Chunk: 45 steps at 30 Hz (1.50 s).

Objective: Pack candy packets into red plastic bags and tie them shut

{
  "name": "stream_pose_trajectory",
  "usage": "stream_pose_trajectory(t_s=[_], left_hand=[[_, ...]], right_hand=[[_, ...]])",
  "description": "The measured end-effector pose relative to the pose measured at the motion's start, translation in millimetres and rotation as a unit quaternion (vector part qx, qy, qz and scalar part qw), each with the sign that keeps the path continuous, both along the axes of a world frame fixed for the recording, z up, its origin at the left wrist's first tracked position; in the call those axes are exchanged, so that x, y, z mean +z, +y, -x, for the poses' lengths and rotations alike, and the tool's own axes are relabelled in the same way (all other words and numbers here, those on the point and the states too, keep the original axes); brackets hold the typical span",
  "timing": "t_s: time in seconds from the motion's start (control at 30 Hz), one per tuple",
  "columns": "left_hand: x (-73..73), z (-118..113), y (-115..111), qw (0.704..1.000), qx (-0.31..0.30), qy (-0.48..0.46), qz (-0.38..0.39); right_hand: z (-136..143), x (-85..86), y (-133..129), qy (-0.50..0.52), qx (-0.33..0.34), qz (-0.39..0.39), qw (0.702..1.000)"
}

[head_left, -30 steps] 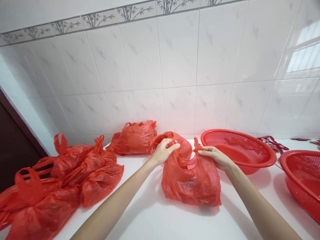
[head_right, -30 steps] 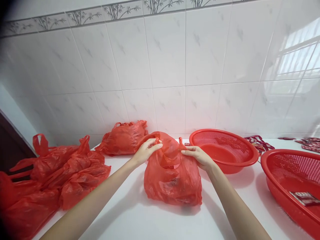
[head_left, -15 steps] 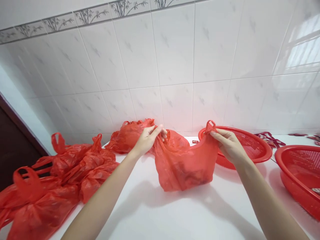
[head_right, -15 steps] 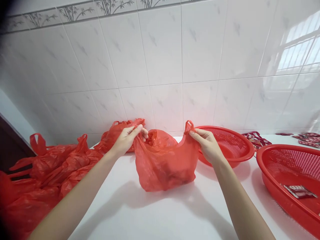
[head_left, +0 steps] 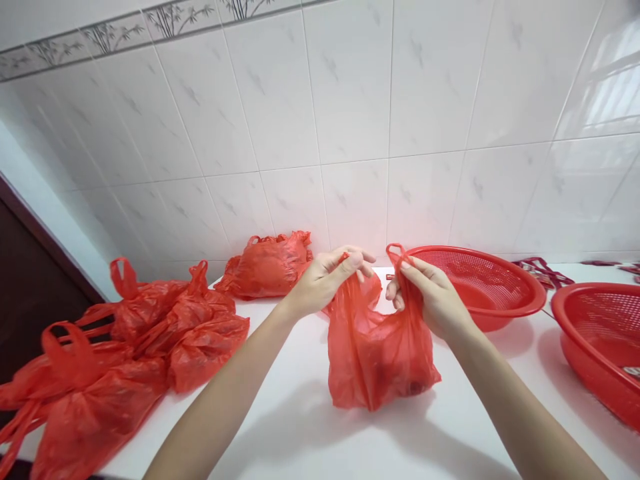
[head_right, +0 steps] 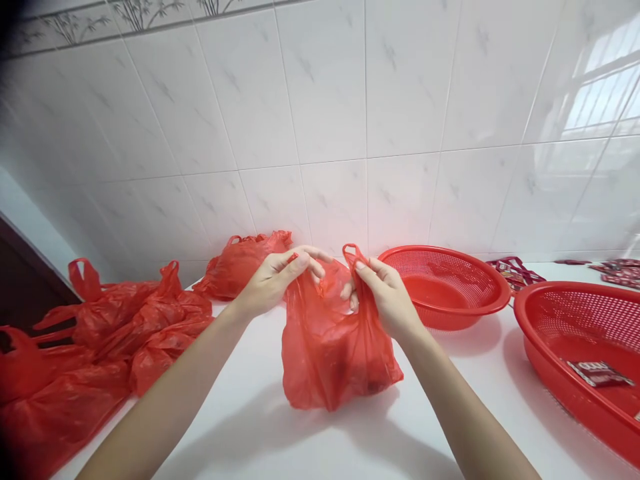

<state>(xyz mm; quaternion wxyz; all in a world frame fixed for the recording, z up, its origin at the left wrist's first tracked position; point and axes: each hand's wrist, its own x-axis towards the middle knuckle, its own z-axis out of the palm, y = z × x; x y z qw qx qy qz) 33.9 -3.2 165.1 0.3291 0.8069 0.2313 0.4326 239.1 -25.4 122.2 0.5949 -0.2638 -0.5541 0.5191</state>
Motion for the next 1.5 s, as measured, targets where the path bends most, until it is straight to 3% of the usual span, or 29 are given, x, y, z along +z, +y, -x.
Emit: stream_pose_trajectory(t_s=[0.2, 0.33, 0.47, 0.57, 0.67, 0.8, 0.9, 1.0, 1.2, 1.5], left_hand=[[-13.6, -20.6, -4.9, 0.996, -0.034, -0.074, 0.046], [-19.9, -21.0, -3.6, 0.982, -0.017, -0.154, 0.112], [-23.1, -14.4, 2.1, 0.971, 0.024, -0.211, 0.111], [-24.2, -8.3, 8.0, 0.971, 0.049, -0.216, 0.088], [-25.6, -1.4, 13.2, 0.976, 0.086, -0.193, 0.054], [-26.4, 7.5, 14.7, 0.988, 0.119, -0.099, -0.017], [-24.0, 12.4, 11.4, 0.989, 0.135, -0.029, -0.054], [-20.7, 15.3, 6.8, 0.990, 0.130, -0.008, -0.050], [-21.9, 7.6, -3.0, 0.999, 0.029, 0.012, -0.034], [-31.4, -7.6, -1.9, 0.993, 0.061, 0.013, -0.104]], right_hand=[[10.9, -3.7, -8.1, -0.065, 0.035, -0.022, 0.997], [1.0, -5.4, -4.3, -0.096, 0.122, -0.026, 0.988], [-3.3, -14.5, 8.0, -0.126, 0.199, -0.020, 0.972], [5.1, -22.5, 15.4, -0.028, 0.187, 0.017, 0.982], [16.9, -28.9, 18.4, 0.041, 0.135, 0.061, 0.988], [26.3, -33.9, 17.2, 0.008, 0.007, 0.075, 0.997], [27.8, -33.8, 13.2, -0.068, -0.046, 0.056, 0.995], [27.2, -30.8, 7.9, -0.134, -0.047, 0.029, 0.989], [28.6, -29.7, -2.0, -0.213, -0.022, 0.007, 0.977], [33.3, -26.0, -16.6, -0.268, 0.064, -0.032, 0.961]])
